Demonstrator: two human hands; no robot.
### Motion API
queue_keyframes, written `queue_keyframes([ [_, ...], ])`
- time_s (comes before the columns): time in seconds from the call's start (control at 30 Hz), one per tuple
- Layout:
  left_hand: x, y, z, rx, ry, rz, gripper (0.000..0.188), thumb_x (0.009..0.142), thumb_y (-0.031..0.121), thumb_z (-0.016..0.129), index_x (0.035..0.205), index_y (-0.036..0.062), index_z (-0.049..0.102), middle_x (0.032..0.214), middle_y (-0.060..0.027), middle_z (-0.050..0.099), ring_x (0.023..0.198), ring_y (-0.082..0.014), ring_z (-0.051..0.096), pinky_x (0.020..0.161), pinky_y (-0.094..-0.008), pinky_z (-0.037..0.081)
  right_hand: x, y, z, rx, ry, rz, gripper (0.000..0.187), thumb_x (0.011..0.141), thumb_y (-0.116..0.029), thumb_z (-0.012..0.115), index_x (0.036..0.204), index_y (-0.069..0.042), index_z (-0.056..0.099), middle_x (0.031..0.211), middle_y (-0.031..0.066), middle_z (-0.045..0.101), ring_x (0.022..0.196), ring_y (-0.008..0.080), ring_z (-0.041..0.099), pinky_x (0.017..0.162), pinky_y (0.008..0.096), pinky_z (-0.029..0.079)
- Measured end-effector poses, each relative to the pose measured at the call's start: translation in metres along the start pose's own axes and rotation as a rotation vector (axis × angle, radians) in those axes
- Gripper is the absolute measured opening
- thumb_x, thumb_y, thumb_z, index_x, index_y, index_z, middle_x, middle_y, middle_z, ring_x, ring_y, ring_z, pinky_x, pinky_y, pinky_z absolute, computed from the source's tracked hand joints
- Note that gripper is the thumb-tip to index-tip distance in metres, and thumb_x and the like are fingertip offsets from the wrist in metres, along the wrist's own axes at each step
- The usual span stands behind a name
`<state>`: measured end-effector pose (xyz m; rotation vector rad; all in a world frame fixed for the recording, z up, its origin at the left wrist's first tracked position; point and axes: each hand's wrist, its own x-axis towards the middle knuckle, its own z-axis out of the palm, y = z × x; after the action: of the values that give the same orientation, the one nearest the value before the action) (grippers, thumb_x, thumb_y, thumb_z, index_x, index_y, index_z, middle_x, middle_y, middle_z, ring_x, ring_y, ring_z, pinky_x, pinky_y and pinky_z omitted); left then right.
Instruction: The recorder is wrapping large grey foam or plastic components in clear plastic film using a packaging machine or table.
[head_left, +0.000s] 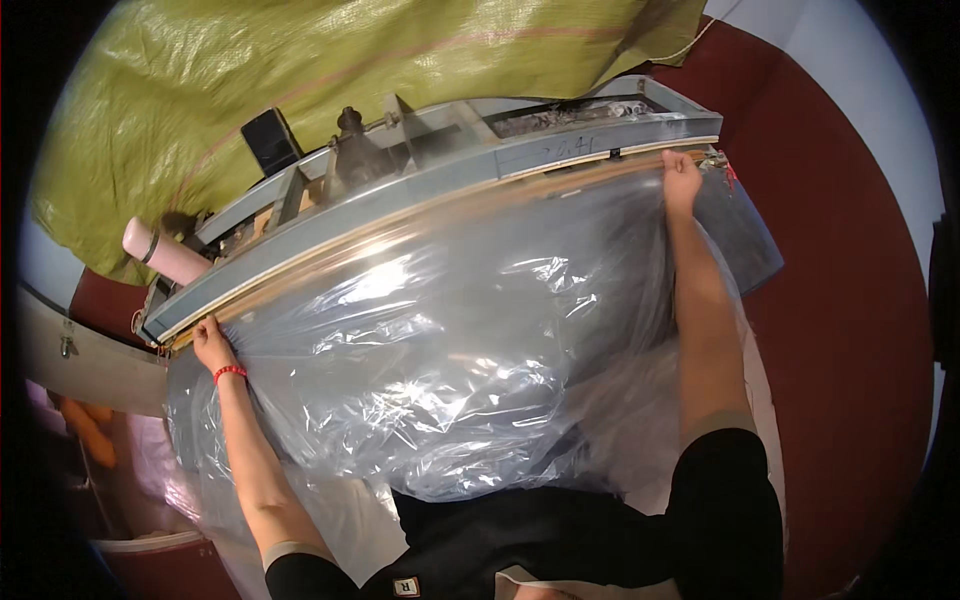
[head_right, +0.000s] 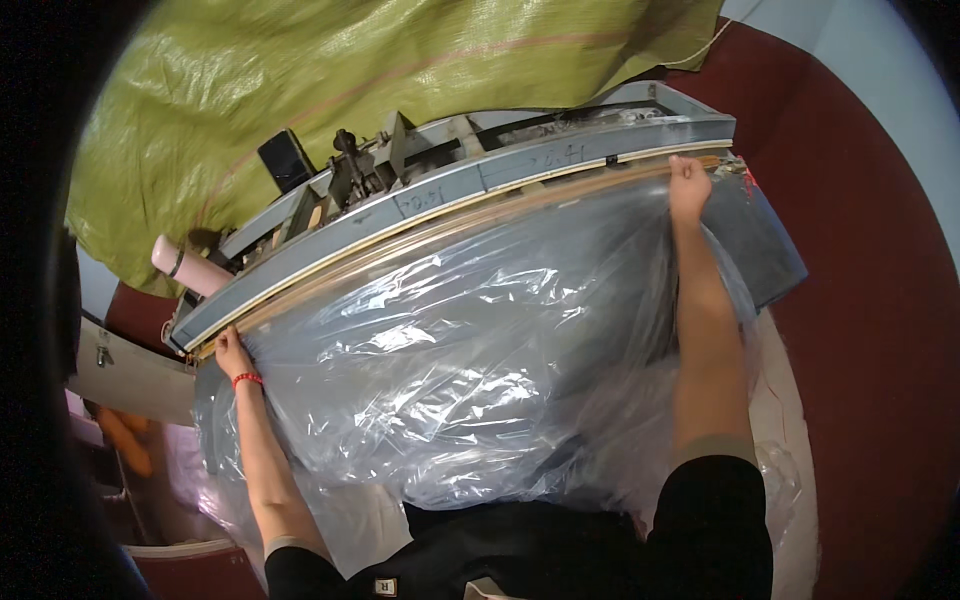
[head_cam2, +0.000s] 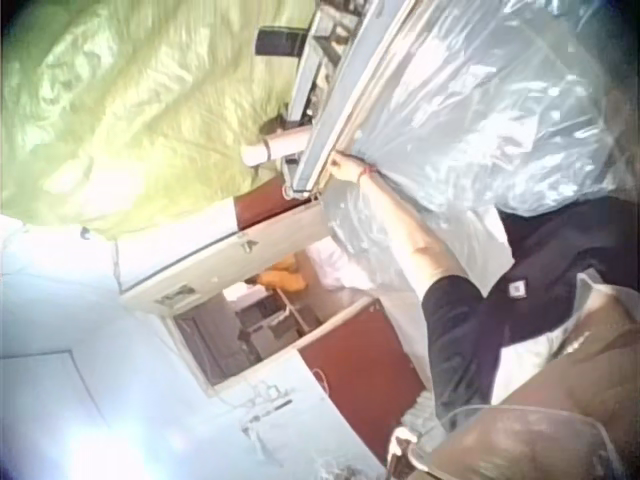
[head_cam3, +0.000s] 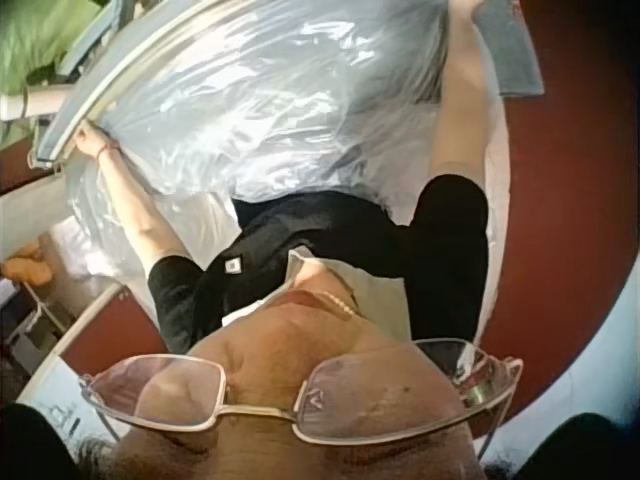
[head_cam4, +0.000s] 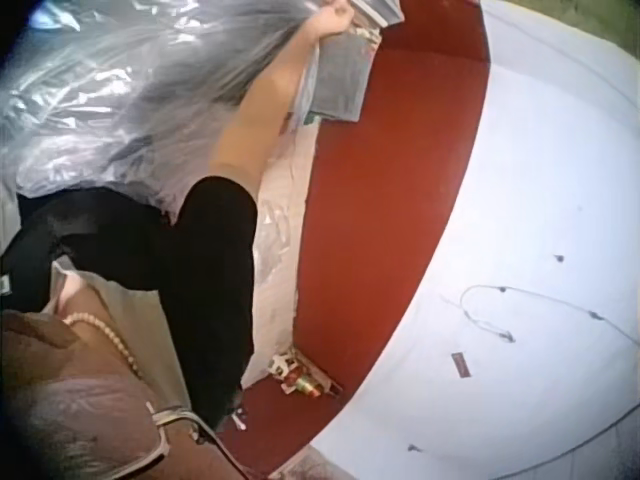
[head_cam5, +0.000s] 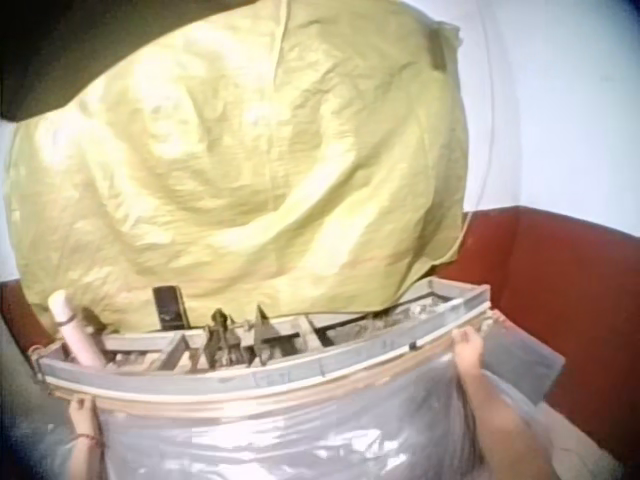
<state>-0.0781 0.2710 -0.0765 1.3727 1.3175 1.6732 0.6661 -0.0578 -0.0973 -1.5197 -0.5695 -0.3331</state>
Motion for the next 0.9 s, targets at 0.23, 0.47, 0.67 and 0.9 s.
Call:
queue_keyframes([
  [0.23, 0.015, -0.018, -0.021, 0.097, 0.109, 0.05, 0.013, 0.08, 0.012, 0.055, 0.073, 0.0062, 0.046, 0.065, 0.0017, 0.047, 0.055, -0.0064, 0.04, 0.048, -0.0207, 0.035, -0.003, -0.038, 0.004, 0.057, 0.182, 0.234, 0.019, 0.072, -0.01, 0.062, 0.083, -0.002, 0.05, 0.066, 0.0044, 0.055, 0.055, 0.0108, 0.049, 0.054, 0.0246, 0.042],
  [0.47, 0.002, 0.004, -0.018, -0.255, 0.134, -0.085, 0.011, 0.08, 0.013, 0.049, 0.085, 0.0035, 0.05, 0.075, -0.0025, 0.051, 0.065, -0.0126, 0.049, 0.057, -0.0265, 0.046, 0.004, -0.032, -0.001, 0.095, 0.29, 0.208, 0.011, 0.075, -0.005, 0.054, 0.084, -0.001, 0.049, 0.07, 0.0062, 0.055, 0.062, 0.012, 0.052, 0.055, 0.0248, 0.043],
  [0.67, -0.031, 0.056, -0.037, 0.008, -0.355, -0.014, 0.004, 0.08, 0.006, 0.05, 0.084, 0.0058, 0.048, 0.072, -0.0012, 0.049, 0.062, -0.0082, 0.047, 0.057, -0.0224, 0.042, -0.024, -0.105, 0.036, -0.261, 0.264, -0.293, 0.016, 0.076, -0.012, 0.055, 0.088, -0.001, 0.055, 0.082, 0.0096, 0.056, 0.077, 0.0213, 0.054, 0.071, 0.0293, 0.042],
  [0.9, -0.104, 0.158, -0.103, -0.205, -0.226, 0.136, 0.011, 0.08, 0.0, 0.049, 0.086, 0.0082, 0.045, 0.076, 0.0011, 0.047, 0.069, -0.0066, 0.046, 0.063, -0.0225, 0.043, -0.214, -0.325, 0.123, -0.097, -0.641, -0.902, 0.017, 0.075, -0.016, 0.06, 0.087, -0.004, 0.055, 0.09, 0.0087, 0.054, 0.089, 0.0242, 0.049, 0.078, 0.0336, 0.037],
])
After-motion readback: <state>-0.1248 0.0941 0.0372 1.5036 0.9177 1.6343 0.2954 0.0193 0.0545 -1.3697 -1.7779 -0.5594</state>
